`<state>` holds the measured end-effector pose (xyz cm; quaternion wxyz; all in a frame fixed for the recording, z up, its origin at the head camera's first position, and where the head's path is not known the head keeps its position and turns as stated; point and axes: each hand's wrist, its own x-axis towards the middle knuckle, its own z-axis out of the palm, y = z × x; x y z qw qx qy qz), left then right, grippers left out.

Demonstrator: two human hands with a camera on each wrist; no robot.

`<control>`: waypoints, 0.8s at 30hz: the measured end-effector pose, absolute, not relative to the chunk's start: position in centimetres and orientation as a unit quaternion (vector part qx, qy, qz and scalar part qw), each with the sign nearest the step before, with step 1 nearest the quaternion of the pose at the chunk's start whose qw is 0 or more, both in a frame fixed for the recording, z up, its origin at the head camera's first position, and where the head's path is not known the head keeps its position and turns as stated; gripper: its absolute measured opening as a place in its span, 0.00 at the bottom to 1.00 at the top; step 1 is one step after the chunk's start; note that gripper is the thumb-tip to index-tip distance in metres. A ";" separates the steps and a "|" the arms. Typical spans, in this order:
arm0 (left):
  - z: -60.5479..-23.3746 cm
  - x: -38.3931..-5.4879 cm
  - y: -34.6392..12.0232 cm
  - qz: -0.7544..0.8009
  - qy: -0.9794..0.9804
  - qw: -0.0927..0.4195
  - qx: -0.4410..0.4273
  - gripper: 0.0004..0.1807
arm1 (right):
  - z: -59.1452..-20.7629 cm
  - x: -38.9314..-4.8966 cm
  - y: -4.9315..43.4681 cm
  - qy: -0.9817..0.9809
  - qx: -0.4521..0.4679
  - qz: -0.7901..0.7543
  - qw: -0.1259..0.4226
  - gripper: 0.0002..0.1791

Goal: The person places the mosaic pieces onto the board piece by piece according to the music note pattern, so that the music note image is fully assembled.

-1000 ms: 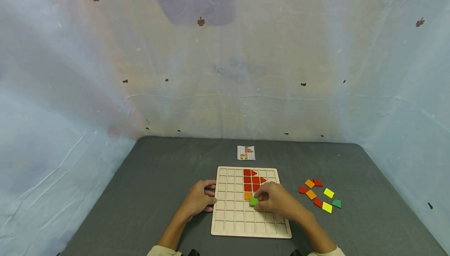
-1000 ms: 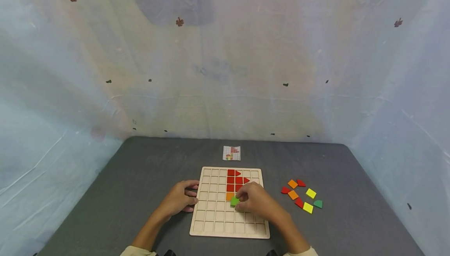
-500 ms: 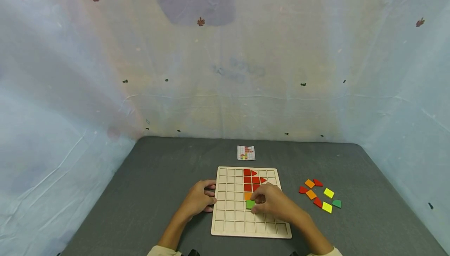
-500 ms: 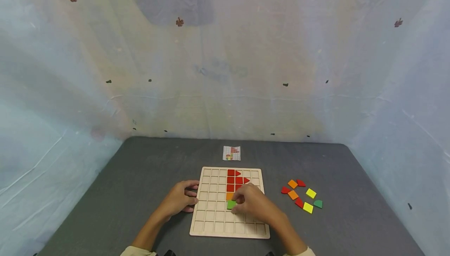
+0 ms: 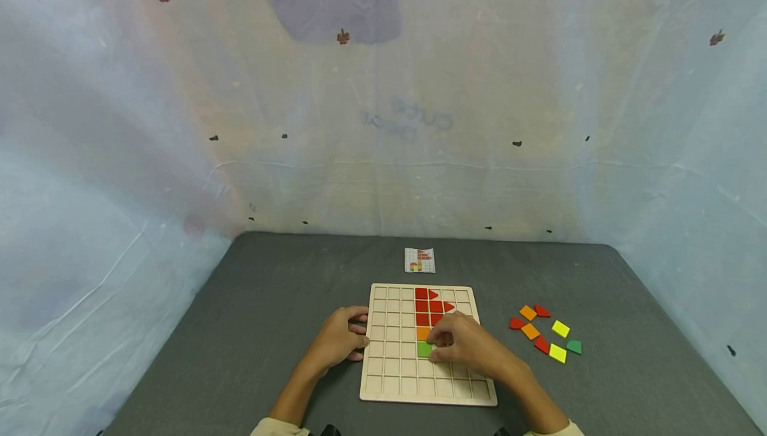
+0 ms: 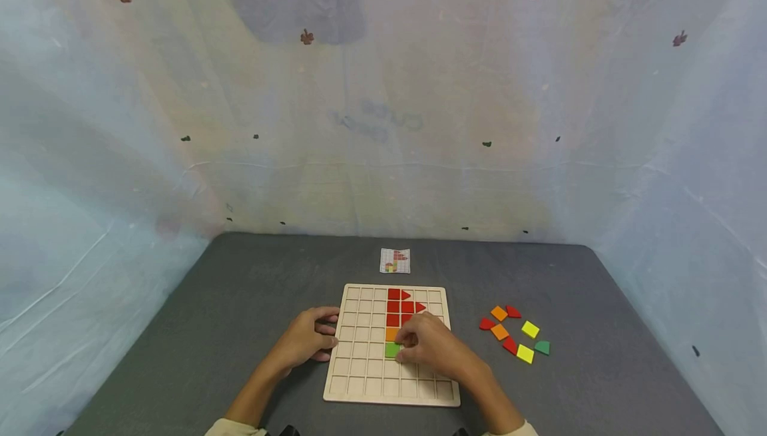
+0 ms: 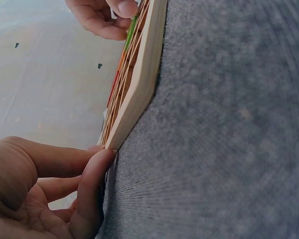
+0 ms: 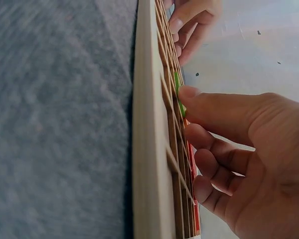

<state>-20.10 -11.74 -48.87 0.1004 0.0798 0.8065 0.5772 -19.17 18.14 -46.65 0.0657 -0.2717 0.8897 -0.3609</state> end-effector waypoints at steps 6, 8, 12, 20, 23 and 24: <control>-48.8 -20.1 -11.8 0.580 0.804 0.102 0.081 0.35 | -46.9 -19.1 18.1 0.890 -0.270 -0.362 0.063 0.11; -48.8 -20.0 -11.8 0.580 0.804 0.102 0.082 0.35 | -46.9 -19.2 18.2 0.889 -0.271 -0.365 0.059 0.12; -48.8 -20.1 -11.8 0.579 0.804 0.104 0.083 0.35 | -46.8 -19.3 18.6 0.890 -0.261 -0.371 0.053 0.11; -48.9 -20.2 -11.9 0.576 0.806 0.109 0.081 0.35 | -46.1 -19.6 20.0 0.902 -0.217 -0.370 0.040 0.11; -48.8 -20.1 -11.9 0.578 0.805 0.107 0.084 0.35 | -45.8 -19.8 20.9 0.908 -0.197 -0.369 0.041 0.12; -48.8 -20.1 -12.0 0.579 0.804 0.107 0.085 0.35 | -45.7 -19.9 21.2 0.908 -0.192 -0.370 0.042 0.13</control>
